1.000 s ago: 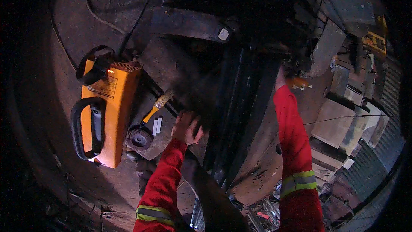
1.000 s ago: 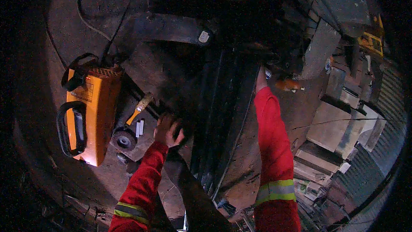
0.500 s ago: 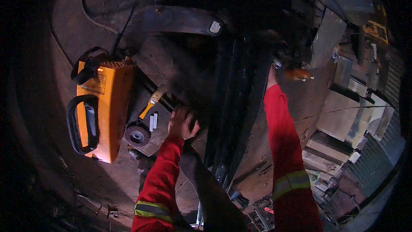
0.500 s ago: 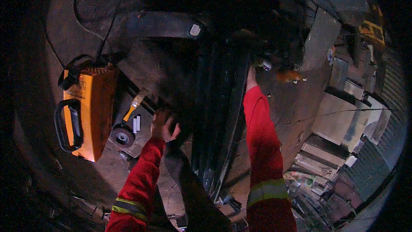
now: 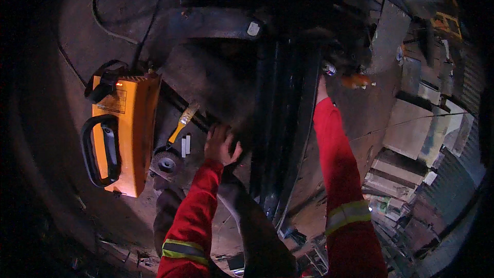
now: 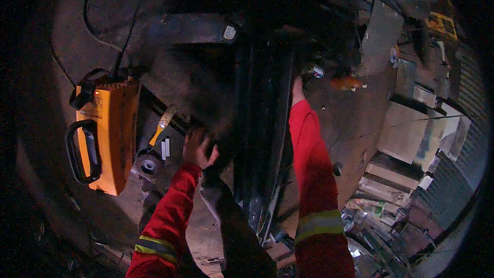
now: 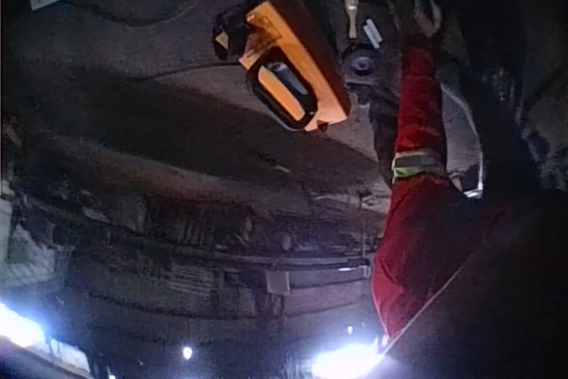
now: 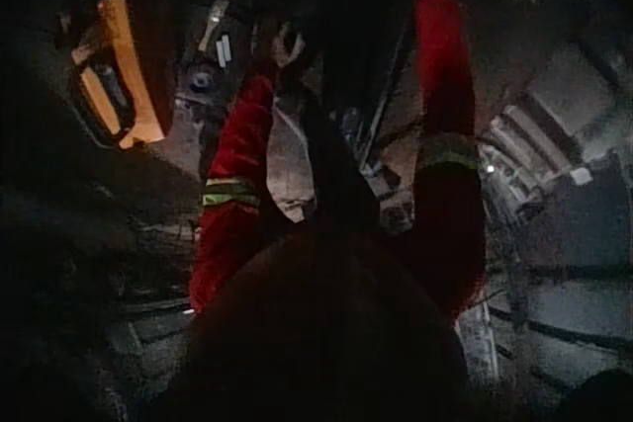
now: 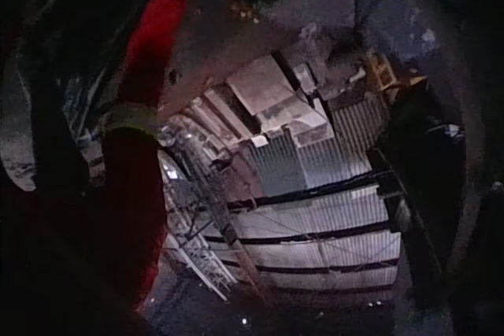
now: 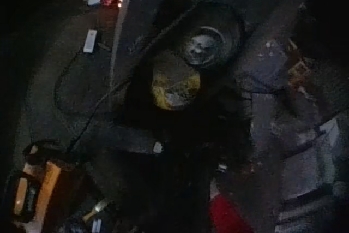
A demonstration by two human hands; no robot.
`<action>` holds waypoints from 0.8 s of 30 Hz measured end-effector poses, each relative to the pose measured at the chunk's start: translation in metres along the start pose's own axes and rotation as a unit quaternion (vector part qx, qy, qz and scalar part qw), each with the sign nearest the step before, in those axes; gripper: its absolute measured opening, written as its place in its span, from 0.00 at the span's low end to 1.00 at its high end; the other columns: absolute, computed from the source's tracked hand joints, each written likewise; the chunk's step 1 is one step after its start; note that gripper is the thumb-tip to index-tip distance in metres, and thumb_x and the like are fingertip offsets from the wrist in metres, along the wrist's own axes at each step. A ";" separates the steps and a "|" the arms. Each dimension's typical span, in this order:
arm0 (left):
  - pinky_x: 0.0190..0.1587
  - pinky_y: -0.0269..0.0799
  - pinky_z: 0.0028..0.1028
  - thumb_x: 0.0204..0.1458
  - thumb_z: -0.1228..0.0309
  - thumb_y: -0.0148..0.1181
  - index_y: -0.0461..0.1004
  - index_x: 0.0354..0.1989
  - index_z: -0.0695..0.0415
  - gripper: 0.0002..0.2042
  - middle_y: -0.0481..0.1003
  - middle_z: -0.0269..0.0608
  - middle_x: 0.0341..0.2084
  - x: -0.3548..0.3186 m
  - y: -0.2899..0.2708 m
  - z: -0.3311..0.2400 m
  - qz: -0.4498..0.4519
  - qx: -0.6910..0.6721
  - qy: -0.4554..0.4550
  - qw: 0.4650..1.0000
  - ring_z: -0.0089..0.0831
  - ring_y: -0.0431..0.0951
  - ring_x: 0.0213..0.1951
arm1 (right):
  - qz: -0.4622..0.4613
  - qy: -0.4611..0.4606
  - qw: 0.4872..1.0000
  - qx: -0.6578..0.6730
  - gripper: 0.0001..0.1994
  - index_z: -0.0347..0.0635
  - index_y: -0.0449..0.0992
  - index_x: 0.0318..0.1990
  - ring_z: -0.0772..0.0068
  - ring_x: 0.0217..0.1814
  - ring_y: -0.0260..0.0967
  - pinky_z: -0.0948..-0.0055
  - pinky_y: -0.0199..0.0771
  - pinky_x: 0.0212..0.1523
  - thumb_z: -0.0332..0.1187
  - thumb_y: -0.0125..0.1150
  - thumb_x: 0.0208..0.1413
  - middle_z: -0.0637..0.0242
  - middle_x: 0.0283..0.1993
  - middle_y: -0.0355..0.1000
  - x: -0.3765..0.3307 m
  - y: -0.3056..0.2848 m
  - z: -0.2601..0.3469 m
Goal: The person lifts a large, dark metal sheet and maneuvers it into a curved metal structure. They repeatedly adjust the sheet's position, bending and aligning it against the frame to ensure a proper fit. The person uses both hands to press and slide the sheet into place within the assembly.
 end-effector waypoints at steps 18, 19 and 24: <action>0.53 0.60 0.48 0.37 0.61 0.59 0.73 0.43 0.55 0.22 0.68 0.50 0.42 0.001 0.005 -0.002 0.020 0.000 0.029 0.999 0.48 0.68 0.46 | 0.012 -0.073 0.984 -0.163 0.19 0.44 0.72 0.47 0.74 0.32 0.66 0.73 0.68 0.30 0.49 0.48 0.59 0.68 0.34 0.71 0.013 -0.004 0.008; 0.53 0.60 0.48 0.38 0.61 0.58 0.72 0.43 0.57 0.22 0.68 0.50 0.41 0.001 0.003 -0.002 0.023 0.005 0.025 0.999 0.48 0.68 0.45 | 0.013 -0.073 0.983 -0.169 0.20 0.44 0.72 0.48 0.74 0.33 0.66 0.73 0.68 0.31 0.49 0.48 0.59 0.68 0.35 0.71 0.012 0.000 0.009; 0.53 0.60 0.48 0.38 0.61 0.58 0.73 0.41 0.59 0.21 0.69 0.51 0.41 0.003 -0.006 -0.001 0.021 0.011 0.020 1.000 0.47 0.69 0.45 | 0.028 -0.068 0.994 -0.080 0.26 0.42 0.69 0.53 0.74 0.38 0.67 0.72 0.70 0.35 0.53 0.52 0.57 0.67 0.42 0.71 -0.010 0.027 0.006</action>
Point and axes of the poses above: each hand's wrist, its own x-axis towards the middle knuckle, its own y-axis out of the palm, z = x × y, the point moved 1 cm from there along x, towards the middle knuckle
